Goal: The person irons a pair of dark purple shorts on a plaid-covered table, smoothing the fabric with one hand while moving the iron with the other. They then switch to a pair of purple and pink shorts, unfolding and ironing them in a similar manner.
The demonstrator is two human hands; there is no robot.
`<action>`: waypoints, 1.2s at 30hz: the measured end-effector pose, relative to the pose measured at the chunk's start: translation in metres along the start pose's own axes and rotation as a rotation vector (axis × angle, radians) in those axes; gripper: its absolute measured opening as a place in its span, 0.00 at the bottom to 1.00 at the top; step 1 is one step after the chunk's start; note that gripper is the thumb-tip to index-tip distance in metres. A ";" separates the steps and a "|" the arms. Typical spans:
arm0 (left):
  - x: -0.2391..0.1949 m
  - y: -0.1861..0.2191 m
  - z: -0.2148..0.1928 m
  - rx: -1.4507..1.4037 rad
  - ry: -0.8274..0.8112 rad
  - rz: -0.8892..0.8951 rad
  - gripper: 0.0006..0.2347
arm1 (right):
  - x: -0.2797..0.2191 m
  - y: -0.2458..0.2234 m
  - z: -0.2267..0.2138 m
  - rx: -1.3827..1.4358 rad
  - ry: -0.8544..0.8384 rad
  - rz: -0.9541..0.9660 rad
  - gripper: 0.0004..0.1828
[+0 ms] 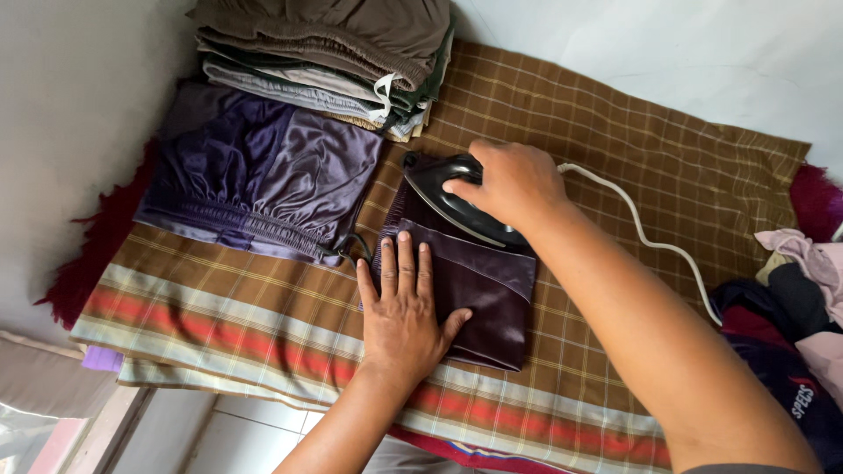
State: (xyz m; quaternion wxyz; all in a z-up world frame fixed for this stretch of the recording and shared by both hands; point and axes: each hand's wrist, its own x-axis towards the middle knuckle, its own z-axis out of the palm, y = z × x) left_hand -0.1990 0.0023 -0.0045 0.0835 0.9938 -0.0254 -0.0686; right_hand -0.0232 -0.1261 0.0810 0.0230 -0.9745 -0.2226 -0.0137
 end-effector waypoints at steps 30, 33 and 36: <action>-0.005 -0.004 0.007 0.000 0.109 0.010 0.46 | -0.018 0.038 -0.014 0.020 -0.187 0.186 0.26; -0.005 -0.003 0.005 0.006 0.091 0.006 0.46 | -0.025 0.051 -0.004 0.023 -0.151 0.225 0.28; -0.006 -0.003 0.006 0.015 0.083 0.007 0.46 | -0.030 0.049 -0.004 0.031 -0.125 0.285 0.29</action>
